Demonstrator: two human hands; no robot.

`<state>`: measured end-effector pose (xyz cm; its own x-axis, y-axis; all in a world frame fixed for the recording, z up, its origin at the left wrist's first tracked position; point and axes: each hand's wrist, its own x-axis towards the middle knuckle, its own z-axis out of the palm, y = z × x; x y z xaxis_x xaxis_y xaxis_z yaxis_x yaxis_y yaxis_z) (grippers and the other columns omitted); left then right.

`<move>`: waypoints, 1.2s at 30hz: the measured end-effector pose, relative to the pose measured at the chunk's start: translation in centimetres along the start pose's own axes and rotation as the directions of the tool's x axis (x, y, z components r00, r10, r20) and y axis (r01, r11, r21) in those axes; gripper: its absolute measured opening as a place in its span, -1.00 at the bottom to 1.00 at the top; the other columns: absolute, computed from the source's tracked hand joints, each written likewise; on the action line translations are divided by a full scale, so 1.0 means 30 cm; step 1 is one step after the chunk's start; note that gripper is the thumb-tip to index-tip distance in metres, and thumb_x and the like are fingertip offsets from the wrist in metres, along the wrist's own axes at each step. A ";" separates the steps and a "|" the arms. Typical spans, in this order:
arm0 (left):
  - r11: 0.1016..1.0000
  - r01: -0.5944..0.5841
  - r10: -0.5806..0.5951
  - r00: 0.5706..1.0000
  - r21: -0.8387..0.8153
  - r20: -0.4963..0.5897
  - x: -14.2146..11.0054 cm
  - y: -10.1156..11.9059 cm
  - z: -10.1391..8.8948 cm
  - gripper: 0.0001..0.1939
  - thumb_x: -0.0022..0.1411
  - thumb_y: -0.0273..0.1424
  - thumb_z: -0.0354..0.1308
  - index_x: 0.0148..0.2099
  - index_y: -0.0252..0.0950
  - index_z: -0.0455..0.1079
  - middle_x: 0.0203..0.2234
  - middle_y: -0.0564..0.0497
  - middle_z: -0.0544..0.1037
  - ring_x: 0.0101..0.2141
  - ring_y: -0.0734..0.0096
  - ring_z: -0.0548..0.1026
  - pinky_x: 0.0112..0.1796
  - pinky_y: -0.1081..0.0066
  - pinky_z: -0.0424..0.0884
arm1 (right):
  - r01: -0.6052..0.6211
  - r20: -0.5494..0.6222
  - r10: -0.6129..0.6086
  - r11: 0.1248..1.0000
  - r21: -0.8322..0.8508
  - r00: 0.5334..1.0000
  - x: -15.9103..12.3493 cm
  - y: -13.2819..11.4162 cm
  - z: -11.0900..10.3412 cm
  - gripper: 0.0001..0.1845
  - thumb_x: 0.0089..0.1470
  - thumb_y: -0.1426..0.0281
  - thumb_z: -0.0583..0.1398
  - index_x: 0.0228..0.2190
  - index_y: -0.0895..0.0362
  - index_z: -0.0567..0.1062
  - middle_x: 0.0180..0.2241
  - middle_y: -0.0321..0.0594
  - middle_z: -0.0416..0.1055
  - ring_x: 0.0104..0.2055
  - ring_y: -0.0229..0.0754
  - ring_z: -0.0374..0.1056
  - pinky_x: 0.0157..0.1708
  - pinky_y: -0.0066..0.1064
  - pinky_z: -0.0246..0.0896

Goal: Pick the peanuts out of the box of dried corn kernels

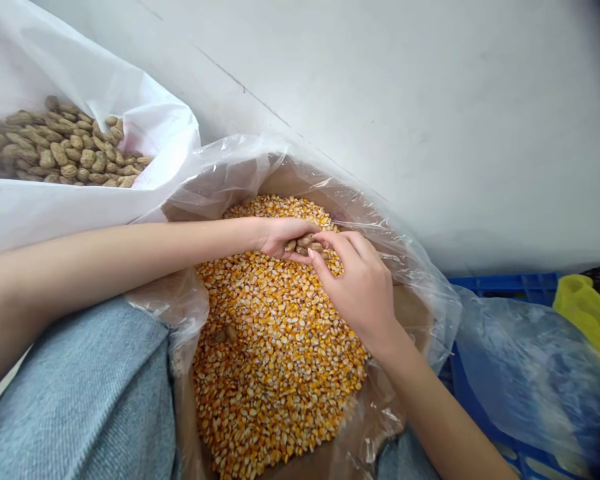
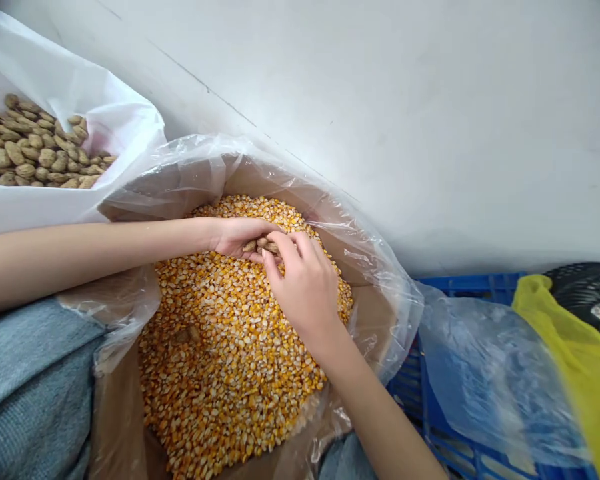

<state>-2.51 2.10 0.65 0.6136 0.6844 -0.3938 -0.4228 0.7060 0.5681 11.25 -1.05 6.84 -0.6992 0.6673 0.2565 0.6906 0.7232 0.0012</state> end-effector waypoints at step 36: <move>0.996 0.033 -0.029 0.999 -0.083 0.046 0.011 -0.014 -0.003 -0.80 0.14 -0.47 -0.16 -0.49 -0.42 0.18 -0.68 0.05 0.34 -0.62 0.60 0.35 -0.58 0.61 0.34 | 0.149 -0.099 -0.146 0.989 0.019 0.984 -0.008 -0.018 0.010 -0.73 -0.02 0.37 0.04 -0.24 0.18 0.34 -0.31 -0.17 0.28 -0.25 -0.26 0.17 -0.25 -0.43 0.05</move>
<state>-2.19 2.04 0.21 0.6556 0.6546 -0.3765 -0.4567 0.7408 0.4926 10.98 -1.55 6.50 -0.7710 0.5335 0.3478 0.5752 0.8178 0.0207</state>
